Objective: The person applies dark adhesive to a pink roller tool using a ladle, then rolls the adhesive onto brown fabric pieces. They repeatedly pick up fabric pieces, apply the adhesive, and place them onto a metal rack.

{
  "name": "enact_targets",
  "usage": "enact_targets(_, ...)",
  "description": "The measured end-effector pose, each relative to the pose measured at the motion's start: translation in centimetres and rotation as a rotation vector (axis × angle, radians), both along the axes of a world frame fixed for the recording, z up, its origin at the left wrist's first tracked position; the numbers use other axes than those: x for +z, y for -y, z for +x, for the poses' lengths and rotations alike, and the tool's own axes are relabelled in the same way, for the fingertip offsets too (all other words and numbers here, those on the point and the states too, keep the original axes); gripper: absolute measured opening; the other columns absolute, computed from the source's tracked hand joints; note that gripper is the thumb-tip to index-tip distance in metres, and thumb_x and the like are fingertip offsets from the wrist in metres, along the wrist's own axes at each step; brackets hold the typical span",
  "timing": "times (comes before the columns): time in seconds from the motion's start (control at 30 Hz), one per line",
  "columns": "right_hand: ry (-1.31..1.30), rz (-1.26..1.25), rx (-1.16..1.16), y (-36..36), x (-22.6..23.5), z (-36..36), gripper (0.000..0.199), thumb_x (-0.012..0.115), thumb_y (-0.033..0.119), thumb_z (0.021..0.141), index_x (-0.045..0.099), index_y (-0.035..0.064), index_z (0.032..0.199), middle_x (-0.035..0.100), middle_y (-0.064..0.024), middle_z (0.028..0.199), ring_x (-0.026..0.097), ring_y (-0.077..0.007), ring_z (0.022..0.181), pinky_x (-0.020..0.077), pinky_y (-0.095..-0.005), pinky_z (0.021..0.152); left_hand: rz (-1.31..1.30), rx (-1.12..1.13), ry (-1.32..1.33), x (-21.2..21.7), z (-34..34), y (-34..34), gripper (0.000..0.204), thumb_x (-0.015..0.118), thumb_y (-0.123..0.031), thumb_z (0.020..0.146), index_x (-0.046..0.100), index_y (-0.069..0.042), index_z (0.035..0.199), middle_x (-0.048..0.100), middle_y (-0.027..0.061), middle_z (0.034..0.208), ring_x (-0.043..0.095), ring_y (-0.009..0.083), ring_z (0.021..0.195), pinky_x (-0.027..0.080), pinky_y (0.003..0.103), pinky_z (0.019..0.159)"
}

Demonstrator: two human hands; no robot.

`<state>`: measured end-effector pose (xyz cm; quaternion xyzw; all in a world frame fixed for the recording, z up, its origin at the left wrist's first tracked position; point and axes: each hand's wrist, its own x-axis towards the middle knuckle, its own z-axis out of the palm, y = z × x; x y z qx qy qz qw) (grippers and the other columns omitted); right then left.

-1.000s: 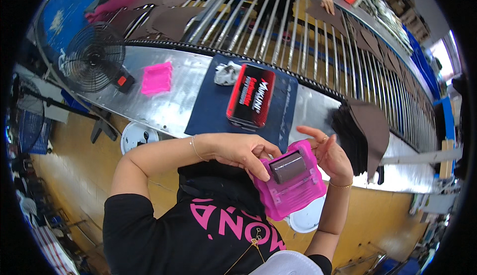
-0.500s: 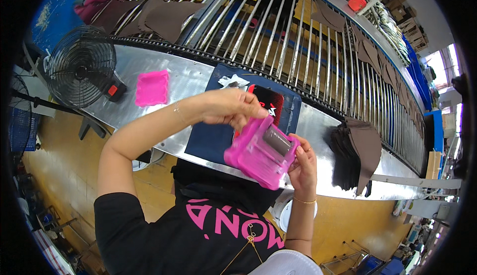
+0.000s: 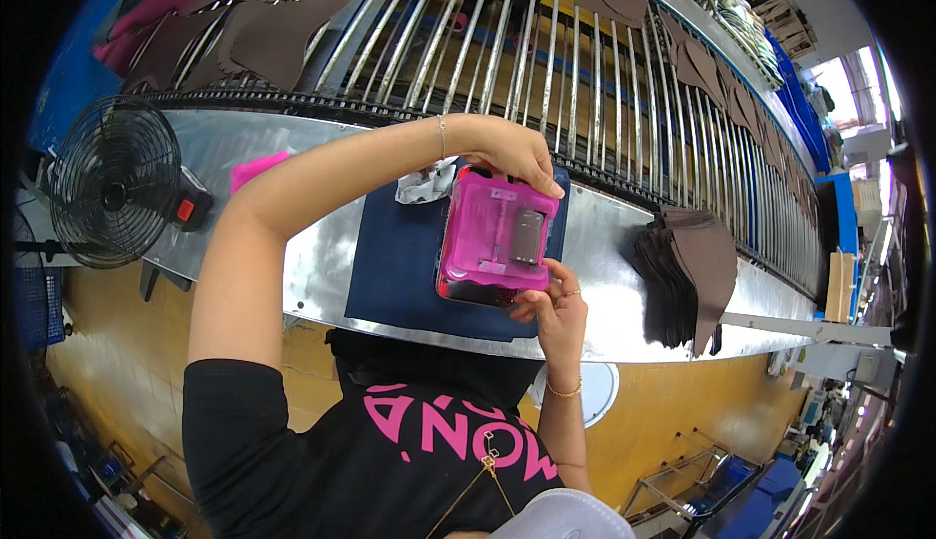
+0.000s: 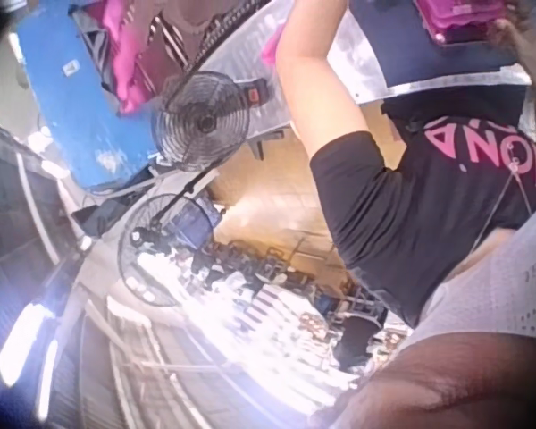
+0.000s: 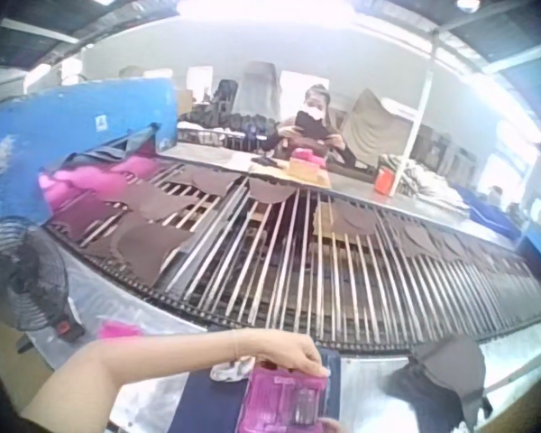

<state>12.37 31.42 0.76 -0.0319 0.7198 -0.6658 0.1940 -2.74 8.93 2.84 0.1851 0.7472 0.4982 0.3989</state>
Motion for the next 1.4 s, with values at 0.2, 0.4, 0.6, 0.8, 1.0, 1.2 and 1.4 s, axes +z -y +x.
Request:
enact_targets(0.2, -0.156, 0.319, 0.04, -0.1, -0.4, 0.0, 0.042, 0.07, 0.012, 0.081, 0.053, 0.0024, 0.118, 0.061, -0.0035, 0.069, 0.053, -0.008, 0.058, 0.0434, -0.0222, 0.053, -0.104, -0.165, -0.38, 0.5, -0.5, -1.1, 0.045, 0.061, -0.045, 0.086, 0.069, -0.001, 0.08, 0.061, 0.009, 0.064, 0.058, 0.0173, 0.06, 0.046, 0.035, 0.057)
enact_targets(0.4, -0.209, 0.375, 0.057, -0.1, 0.2, -0.1, 0.043, 0.072, 0.019, 0.08, 0.055, 0.004, 0.116, 0.059, -0.0067, 0.07, 0.054, -0.0131, 0.059, 0.0444, -0.0272, 0.059, -0.145, -0.22, -0.547, 0.0, -0.8, -1.4, 0.039, 0.057, -0.036, 0.09, 0.068, 0.001, 0.083, 0.058, 0.0189, 0.077, 0.059, 0.0306, 0.076, 0.047, 0.04, 0.07)
enact_targets(0.6, -0.365, 0.236, -0.108, -3.5, -0.3, -1.1, 0.044, 0.07, 0.012, 0.082, 0.052, 0.0067, 0.122, 0.059, -0.0013, 0.07, 0.055, -0.0089, 0.065, 0.0456, -0.024, 0.063, -0.045, -0.107, -0.475, 1.2, 0.1, -0.5, 0.055, 0.039, -0.048, 0.097, 0.067, -0.001, 0.1, 0.057, 0.0113, 0.095, 0.055, 0.0226, 0.091, 0.042, 0.031, 0.084)
enact_targets(0.8, -0.408, 1.099, -1.001, -20.0, 2.6, -5.0, 0.032, 0.06, 0.036, 0.089, 0.066, 0.0048, 0.081, 0.061, -0.0105, 0.06, 0.061, -0.0264, 0.058, 0.0468, -0.0378, 0.059, -0.085, 0.086, -0.08, 1.5, 1.1, 1.5, 0.065, 0.024, -0.055, 0.098, 0.058, -0.006, 0.125, 0.059, 0.0119, 0.11, 0.053, 0.0208, 0.104, 0.039, 0.034, 0.094)
enact_targets(1.0, 0.021, 1.513, -0.88, -31.6, -2.0, -7.8, 0.068, 0.062, 0.058, 0.078, 0.058, -0.0012, 0.111, 0.061, -0.0243, 0.106, 0.053, -0.0397, 0.109, 0.045, -0.0467, 0.09, 0.021, 0.207, 0.086, 0.2, 1.6, 2.4, 0.068, 0.022, -0.057, 0.097, 0.049, -0.006, 0.133, 0.058, 0.0092, 0.113, 0.053, 0.0187, 0.105, 0.038, 0.033, 0.096)
enact_targets(1.2, -0.089, 1.352, -0.893, -31.7, 0.1, -8.5, 0.061, 0.075, 0.043, 0.072, 0.06, -0.0038, 0.109, 0.063, -0.0252, 0.106, 0.061, -0.0364, 0.099, 0.0479, -0.044, 0.086, 0.117, 0.272, 0.158, -0.2, 2.4, 3.7, 0.069, 0.024, -0.057, 0.097, 0.043, -0.005, 0.137, 0.058, 0.0132, 0.119, 0.054, 0.018, 0.105, 0.04, 0.029, 0.09)
enact_targets(1.4, -0.161, 1.083, -0.753, -27.4, 7.1, -8.9, 0.031, 0.05, 0.025, 0.094, 0.056, 0.0001, 0.112, 0.064, -0.0198, 0.077, 0.062, -0.0284, 0.052, 0.0494, -0.038, 0.051, 0.039, 0.459, -0.209, 2.3, 2.6, 3.6, 0.057, 0.04, -0.048, 0.097, 0.047, -0.003, 0.133, 0.06, 0.0128, 0.115, 0.056, 0.0186, 0.107, 0.043, 0.032, 0.092)
